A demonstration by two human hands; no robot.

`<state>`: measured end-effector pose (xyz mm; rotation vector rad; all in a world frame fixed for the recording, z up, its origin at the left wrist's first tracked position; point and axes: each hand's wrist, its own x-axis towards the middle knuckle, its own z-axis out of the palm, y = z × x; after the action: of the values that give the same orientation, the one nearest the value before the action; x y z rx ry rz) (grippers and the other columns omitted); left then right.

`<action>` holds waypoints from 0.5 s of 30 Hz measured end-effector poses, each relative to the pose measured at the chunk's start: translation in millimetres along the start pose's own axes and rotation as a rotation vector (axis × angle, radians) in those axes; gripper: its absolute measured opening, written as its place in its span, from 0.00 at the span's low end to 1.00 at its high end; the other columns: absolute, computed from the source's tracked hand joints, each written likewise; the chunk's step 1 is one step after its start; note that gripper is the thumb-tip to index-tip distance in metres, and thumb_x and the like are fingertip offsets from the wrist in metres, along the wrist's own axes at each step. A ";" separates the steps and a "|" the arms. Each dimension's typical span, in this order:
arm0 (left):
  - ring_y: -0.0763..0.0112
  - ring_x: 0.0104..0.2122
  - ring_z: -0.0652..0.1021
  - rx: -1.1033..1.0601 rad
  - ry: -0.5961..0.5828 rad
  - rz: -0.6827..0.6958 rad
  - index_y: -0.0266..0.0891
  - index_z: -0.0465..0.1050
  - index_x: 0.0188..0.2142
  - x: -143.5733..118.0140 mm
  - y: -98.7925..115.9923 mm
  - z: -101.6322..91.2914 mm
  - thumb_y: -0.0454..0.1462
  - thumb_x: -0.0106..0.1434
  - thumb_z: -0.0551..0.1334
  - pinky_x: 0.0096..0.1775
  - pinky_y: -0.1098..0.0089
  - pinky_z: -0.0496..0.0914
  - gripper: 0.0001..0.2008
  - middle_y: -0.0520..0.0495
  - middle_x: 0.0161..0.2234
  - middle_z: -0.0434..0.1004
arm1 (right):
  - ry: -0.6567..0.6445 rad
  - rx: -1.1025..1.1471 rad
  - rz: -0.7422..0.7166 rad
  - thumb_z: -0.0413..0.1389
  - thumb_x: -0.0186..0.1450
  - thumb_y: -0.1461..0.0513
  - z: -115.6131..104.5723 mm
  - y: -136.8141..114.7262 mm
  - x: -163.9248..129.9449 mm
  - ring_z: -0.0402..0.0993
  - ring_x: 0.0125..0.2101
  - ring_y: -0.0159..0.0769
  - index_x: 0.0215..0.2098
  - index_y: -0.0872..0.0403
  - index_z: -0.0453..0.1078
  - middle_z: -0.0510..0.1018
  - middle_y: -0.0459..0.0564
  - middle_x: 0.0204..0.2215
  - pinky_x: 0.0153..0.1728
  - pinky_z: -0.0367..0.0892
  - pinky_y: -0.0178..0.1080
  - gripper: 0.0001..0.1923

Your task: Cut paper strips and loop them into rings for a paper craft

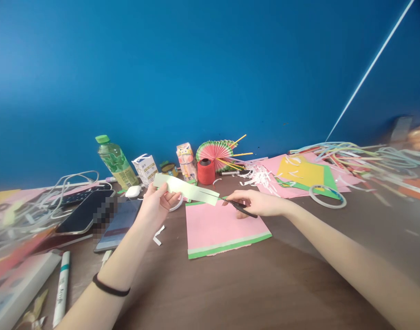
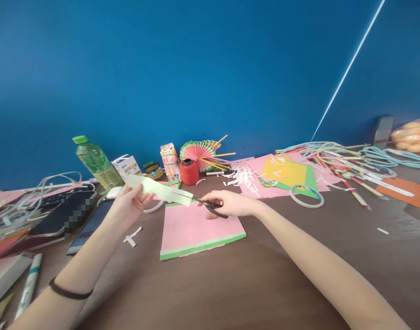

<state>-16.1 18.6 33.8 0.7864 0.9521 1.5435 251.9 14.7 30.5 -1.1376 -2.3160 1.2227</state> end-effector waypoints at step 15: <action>0.80 0.19 0.74 -0.012 0.018 0.003 0.38 0.57 0.27 -0.6 0.0 -0.6 0.25 0.58 0.52 0.29 0.74 0.74 0.08 0.58 0.20 0.63 | -0.041 0.042 -0.022 0.56 0.53 0.57 -0.6 4.8 1.9 0.64 0.33 0.32 0.46 0.50 0.67 0.70 0.49 0.38 0.31 0.60 0.34 0.22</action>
<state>-16.6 17.9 33.5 0.7671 0.9546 1.5596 253.5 18.0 26.8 -1.0796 -2.3145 1.2921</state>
